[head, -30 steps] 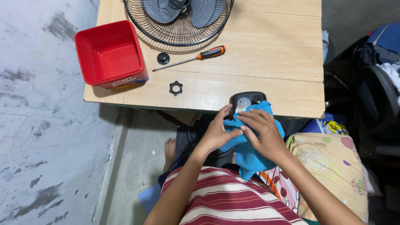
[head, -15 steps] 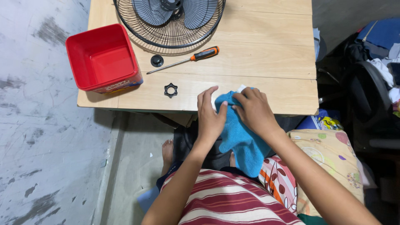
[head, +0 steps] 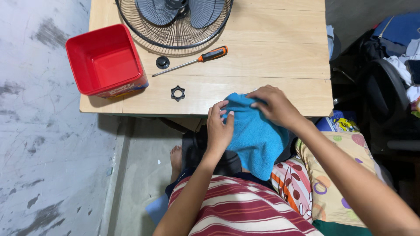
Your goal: The person cleans the motor housing of a standing electric fan using a blue cloth and a screwdriver. They wipe the exterior and shaft, then use the screwdriver to clean the ventilation slots on the motor housing.
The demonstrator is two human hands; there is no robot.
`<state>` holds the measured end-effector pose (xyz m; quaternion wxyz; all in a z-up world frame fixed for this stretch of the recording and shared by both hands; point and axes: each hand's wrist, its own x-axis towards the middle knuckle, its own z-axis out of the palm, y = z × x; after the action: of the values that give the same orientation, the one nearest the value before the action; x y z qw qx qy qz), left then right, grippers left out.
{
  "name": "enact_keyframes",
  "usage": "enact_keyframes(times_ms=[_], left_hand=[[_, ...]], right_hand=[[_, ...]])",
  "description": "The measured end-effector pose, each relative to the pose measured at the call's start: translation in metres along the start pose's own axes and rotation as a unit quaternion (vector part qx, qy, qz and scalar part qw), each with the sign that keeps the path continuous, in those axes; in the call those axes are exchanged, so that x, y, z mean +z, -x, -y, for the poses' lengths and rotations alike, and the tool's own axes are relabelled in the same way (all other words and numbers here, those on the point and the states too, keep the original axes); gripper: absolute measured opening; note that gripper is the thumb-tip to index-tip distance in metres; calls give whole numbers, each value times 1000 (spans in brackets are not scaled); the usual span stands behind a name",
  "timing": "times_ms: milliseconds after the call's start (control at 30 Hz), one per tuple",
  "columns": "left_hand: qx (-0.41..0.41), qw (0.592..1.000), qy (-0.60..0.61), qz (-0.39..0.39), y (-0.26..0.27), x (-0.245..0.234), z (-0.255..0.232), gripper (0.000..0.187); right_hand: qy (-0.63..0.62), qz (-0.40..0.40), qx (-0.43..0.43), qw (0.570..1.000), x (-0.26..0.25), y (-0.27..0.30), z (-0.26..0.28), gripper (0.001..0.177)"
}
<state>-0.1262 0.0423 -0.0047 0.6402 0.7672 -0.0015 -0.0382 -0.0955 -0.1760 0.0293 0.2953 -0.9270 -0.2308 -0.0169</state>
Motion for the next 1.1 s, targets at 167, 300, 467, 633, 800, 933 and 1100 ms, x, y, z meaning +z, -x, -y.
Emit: enact_keyframes(times_ms=[167, 300, 467, 633, 800, 933, 1100], left_hand=[[-59, 998, -2, 5, -7, 1, 6, 32], [-62, 997, -9, 34, -10, 8, 9, 35], [-97, 993, -40, 58, -9, 23, 4, 88], [-235, 966, 25, 105, -13, 38, -7, 136], [-220, 971, -6, 93, -9, 46, -11, 150], [-224, 968, -19, 112, 0, 41, -10, 145], [-200, 973, 7, 115, 22, 20, -6, 136]], right_hand=[[-383, -384, 310, 781, -16, 61, -36, 21], [-740, -386, 175, 522, -48, 119, -56, 38], [-666, -408, 252, 572, -41, 141, -57, 46], [-284, -213, 564, 746, 13, 116, -26, 41], [-445, -156, 357, 806, 60, 111, 4, 61], [-570, -137, 417, 694, 67, 114, -2, 67], [-483, -64, 301, 820, 69, 142, 12, 67]])
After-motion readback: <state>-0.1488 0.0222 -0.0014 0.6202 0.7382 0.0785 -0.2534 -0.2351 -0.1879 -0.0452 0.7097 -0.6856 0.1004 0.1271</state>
